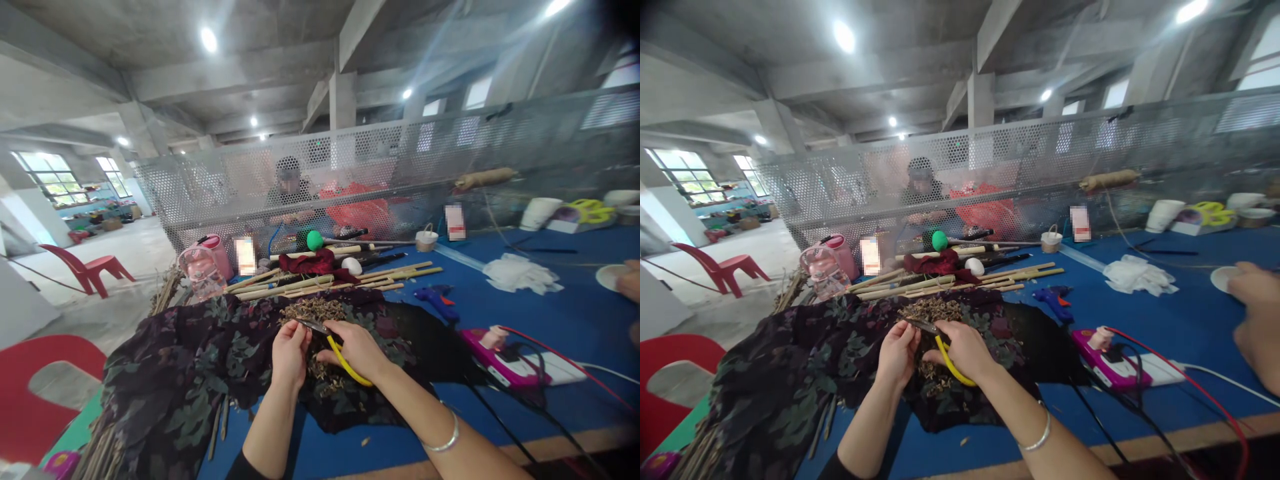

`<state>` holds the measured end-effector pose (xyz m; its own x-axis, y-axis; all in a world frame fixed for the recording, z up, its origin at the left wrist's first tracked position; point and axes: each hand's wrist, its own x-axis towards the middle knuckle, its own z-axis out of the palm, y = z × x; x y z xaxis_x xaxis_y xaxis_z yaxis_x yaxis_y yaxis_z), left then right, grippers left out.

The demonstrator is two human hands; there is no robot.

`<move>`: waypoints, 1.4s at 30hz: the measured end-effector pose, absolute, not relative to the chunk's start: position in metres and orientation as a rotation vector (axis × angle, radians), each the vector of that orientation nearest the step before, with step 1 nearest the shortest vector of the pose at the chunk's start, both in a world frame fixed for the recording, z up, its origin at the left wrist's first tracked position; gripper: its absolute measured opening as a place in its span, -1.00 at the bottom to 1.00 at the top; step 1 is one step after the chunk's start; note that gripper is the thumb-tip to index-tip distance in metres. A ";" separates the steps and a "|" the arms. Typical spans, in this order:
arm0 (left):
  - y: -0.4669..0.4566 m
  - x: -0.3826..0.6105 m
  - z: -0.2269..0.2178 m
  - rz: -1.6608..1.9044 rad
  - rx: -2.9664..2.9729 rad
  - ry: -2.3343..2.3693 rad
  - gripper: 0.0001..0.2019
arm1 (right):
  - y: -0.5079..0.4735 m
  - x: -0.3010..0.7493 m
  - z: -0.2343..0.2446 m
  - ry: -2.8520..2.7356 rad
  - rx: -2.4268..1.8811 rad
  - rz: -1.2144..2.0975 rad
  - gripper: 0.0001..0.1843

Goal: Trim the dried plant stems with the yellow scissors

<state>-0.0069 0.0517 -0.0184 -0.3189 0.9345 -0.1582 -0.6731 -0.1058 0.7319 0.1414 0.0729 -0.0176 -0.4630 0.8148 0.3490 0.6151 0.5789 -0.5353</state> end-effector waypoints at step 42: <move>0.052 -0.007 -0.017 1.755 0.305 0.843 -0.86 | 0.071 0.139 -0.016 -2.233 -1.196 0.383 -0.37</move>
